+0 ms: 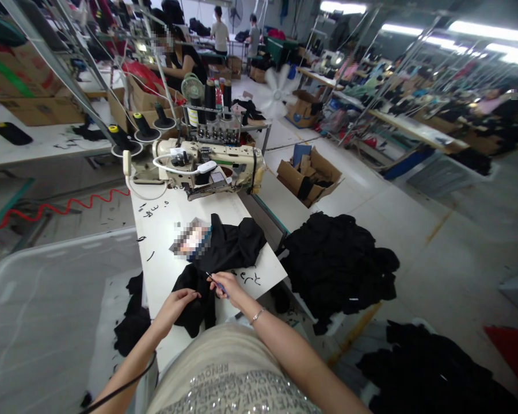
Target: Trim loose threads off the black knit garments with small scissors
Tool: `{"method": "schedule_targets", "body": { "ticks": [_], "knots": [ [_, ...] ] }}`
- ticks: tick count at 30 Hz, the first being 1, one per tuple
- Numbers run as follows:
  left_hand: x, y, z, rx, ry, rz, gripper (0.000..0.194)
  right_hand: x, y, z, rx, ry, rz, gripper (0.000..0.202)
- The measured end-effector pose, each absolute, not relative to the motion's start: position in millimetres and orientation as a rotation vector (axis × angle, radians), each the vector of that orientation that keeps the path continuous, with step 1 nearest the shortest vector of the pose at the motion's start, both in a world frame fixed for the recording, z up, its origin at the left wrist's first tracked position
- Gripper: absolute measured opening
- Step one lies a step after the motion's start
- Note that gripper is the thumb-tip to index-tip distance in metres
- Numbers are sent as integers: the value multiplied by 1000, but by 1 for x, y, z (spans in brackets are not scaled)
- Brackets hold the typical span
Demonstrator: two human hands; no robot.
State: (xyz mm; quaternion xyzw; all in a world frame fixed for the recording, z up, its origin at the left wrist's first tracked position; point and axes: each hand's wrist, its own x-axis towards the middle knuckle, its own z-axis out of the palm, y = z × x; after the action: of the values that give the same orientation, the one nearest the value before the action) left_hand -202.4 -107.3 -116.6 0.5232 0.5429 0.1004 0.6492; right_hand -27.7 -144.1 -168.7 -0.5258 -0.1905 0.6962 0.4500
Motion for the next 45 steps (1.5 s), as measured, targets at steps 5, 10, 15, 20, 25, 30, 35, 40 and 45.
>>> {"method": "schedule_targets", "body": {
  "ticks": [5, 10, 15, 20, 25, 30, 35, 40, 45],
  "knots": [
    [-197, -109, -118, 1228, 1160, 213, 32, -27, -141, -164, -1332, -508, 1684, 31],
    [-189, -110, -116, 1252, 1116, 220, 31, -21, -146, -157, -1364, -571, 1638, 26],
    [-186, -109, -112, 1265, 1111, 273, 31, -16, -163, -150, -1345, -737, 1674, 24],
    [-185, -108, -106, 1267, 1117, 309, 28, -27, -171, -147, -1347, -851, 1581, 24],
    [-181, -112, -100, 1229, 1102, 314, 27, -36, -165, -148, -1365, -911, 1455, 19],
    [-180, -111, -91, 1068, 1140, 447, 25, -36, -170, -147, -1403, -936, 1382, 25],
    [-183, -93, -68, 816, 1179, 738, 28, -50, -177, -142, -1432, -1041, 1365, 65],
    [-187, -66, -71, 658, 1153, 738, 21, -46, -175, -121, -1506, -1106, 1329, 9],
    [-187, -33, -125, 620, 1236, 502, 11, -4, -211, -56, -1548, -1199, 1250, 12]
  ]
}}
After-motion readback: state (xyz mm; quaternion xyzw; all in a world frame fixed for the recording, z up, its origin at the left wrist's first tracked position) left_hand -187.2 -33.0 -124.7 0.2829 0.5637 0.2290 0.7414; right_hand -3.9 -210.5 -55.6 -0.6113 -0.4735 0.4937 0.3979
